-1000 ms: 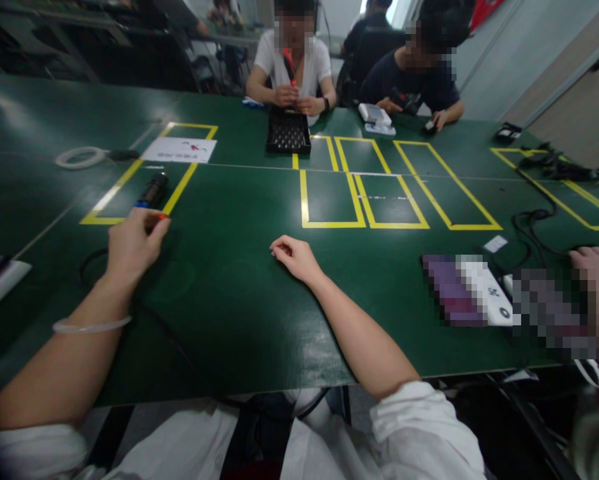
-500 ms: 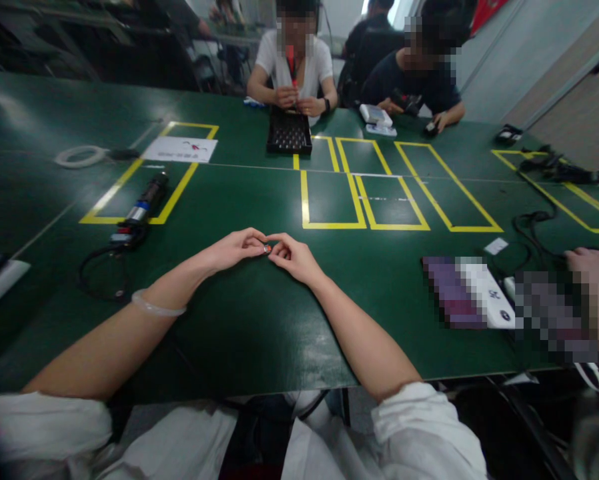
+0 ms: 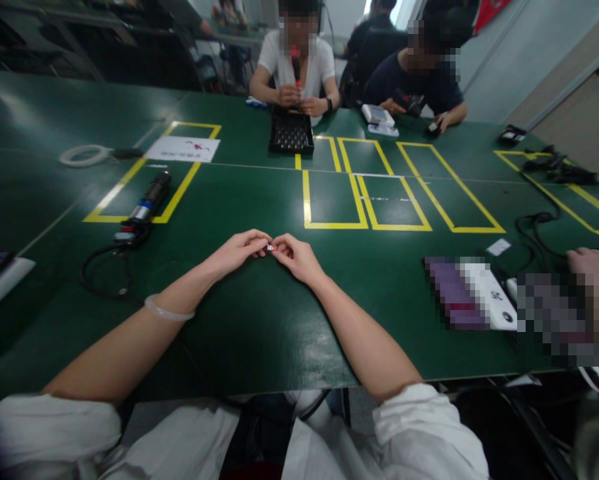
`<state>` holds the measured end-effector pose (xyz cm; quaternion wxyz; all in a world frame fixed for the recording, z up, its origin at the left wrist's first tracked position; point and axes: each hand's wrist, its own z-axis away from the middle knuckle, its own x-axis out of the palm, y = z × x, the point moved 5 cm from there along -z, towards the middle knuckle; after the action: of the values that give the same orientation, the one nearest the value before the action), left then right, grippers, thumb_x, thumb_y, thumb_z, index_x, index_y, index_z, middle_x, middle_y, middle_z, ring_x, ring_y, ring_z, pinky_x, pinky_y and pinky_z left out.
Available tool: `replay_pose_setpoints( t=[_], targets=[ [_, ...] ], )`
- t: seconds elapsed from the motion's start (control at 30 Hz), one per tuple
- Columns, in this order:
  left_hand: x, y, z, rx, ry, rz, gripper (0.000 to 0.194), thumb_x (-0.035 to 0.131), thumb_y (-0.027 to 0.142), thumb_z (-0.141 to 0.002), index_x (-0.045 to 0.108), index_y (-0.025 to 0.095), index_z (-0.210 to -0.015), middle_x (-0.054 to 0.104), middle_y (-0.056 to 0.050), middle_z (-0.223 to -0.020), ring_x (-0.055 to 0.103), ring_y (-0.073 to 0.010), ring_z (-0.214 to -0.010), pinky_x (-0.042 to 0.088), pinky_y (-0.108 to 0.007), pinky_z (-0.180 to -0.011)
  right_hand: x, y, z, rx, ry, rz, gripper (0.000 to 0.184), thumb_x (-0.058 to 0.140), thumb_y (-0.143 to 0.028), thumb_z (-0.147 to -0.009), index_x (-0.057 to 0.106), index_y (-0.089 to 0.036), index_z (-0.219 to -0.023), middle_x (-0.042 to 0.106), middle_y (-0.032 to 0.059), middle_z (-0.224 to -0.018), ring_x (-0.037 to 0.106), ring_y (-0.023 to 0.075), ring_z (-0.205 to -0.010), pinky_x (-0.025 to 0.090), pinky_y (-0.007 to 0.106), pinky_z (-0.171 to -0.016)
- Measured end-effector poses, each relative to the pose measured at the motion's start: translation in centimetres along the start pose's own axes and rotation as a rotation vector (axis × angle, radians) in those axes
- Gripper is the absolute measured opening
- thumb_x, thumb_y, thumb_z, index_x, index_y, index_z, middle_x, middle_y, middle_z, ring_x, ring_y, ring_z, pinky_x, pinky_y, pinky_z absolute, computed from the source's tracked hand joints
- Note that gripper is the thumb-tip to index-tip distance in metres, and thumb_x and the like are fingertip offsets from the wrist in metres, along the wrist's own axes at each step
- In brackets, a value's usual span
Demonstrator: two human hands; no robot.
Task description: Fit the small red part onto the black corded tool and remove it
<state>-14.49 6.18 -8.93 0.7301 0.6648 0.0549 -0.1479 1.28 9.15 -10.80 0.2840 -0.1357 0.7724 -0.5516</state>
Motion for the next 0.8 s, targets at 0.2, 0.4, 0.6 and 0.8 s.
replay_pose_setpoints(
  t=[0.2,0.4,0.6,0.8],
  targets=[
    [0.34,-0.11,0.01,0.060,-0.005,-0.042,0.035,0.069,0.044,-0.077,0.064,0.015,-0.095,0.068,-0.006,-0.085,0.062,-0.0176,-0.079,0.046,-0.032,-0.075,-0.14,-0.03,0.04,0.019,0.009,-0.024,0.026,0.064,-0.036,-0.086,0.058,-0.020,-0.105,0.067,-0.0019,-0.076,0.058,0.0107,-0.063,0.047,0.024,-0.064],
    [0.50,0.09,0.25,0.130,-0.034,-0.013,0.031,0.069,0.038,-0.078,0.062,0.016,-0.097,0.067,-0.005,-0.088,0.063,-0.0168,-0.082,0.047,-0.031,-0.077,-0.18,0.10,-0.14,0.040,0.036,-0.083,0.024,0.061,-0.042,-0.088,0.059,-0.019,-0.095,0.068,0.0010,-0.078,0.062,0.0123,-0.067,0.049,0.026,-0.067],
    [0.65,-0.30,0.13,0.138,-0.008,-0.027,0.032,0.072,0.036,-0.074,0.062,0.016,-0.096,0.063,-0.004,-0.084,0.060,-0.0151,-0.077,0.047,-0.030,-0.073,-0.38,0.10,-0.23,0.040,0.057,-0.003,0.022,0.062,-0.041,-0.087,0.059,-0.019,-0.087,0.062,-0.0018,-0.071,0.058,0.0123,-0.065,0.045,0.025,-0.064],
    [0.43,-0.48,0.10,0.119,0.017,-0.032,0.034,0.073,0.040,-0.074,0.063,0.015,-0.095,0.065,-0.005,-0.086,0.061,-0.0164,-0.080,0.049,-0.032,-0.076,-0.57,0.02,-0.20,0.025,0.077,0.004,0.022,0.065,-0.040,-0.084,0.059,-0.020,-0.087,0.059,-0.0025,-0.071,0.050,0.0109,-0.060,0.041,0.025,-0.059]
  ],
)
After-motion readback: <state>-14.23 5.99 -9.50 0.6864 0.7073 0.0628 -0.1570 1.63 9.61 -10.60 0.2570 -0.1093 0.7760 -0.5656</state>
